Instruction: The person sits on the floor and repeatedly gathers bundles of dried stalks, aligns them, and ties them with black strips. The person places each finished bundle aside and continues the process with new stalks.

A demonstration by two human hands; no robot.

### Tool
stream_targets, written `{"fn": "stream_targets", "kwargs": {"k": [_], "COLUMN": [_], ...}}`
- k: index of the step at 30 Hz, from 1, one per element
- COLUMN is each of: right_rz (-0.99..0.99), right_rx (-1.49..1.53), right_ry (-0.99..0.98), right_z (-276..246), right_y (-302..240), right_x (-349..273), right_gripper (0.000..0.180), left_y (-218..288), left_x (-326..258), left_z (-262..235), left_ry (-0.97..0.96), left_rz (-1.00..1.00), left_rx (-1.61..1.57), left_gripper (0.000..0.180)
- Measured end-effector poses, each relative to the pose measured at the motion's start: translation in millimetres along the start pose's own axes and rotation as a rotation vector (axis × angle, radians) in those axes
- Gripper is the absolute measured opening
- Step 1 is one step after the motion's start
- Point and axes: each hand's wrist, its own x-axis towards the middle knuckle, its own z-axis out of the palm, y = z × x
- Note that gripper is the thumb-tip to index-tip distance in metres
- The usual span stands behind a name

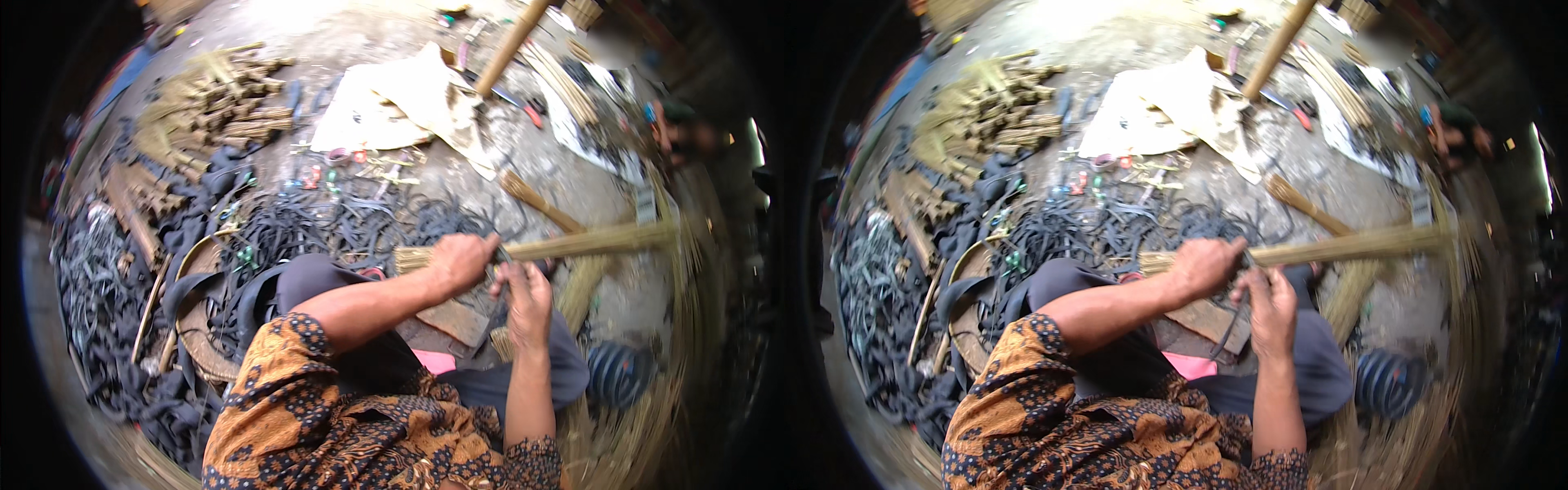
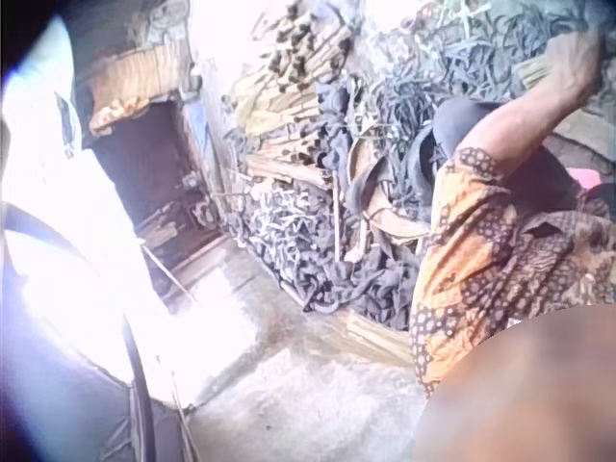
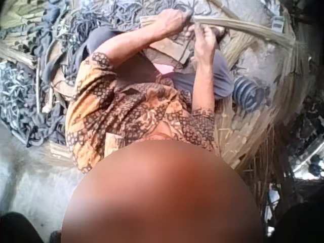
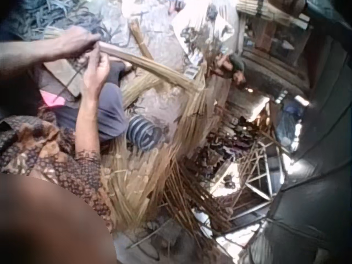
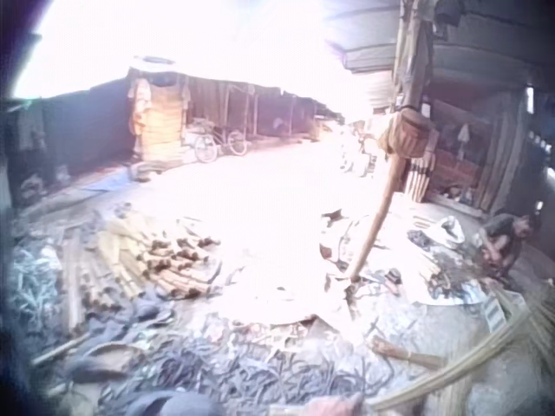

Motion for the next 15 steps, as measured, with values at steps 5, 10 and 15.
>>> {"fn": "stream_targets", "kwargs": {"k": [5,10,15], "right_rz": [0.136,-0.140,-0.169], "right_rx": [-0.173,-0.616,-0.786], "right_ry": [-0.009,-0.152,-0.041], "right_z": [0.0,-13.6,-60.8], "right_y": [-1.9,-11.7,-7.0], "right_x": [-16.5,-45.4,-35.6], "right_gripper": [0.018,0.026,0.027], "left_y": [3.7,9.5,18.5], "left_x": [6.9,7.6,-2.8], "left_z": [-7.6,-36.4,-57.9], "left_ry": [0.067,-0.078,-0.332], "left_rz": [-0.008,-0.080,0.044], "left_rx": [0.034,-0.097,-0.635], "left_gripper": [0.019,0.024,0.028]}}
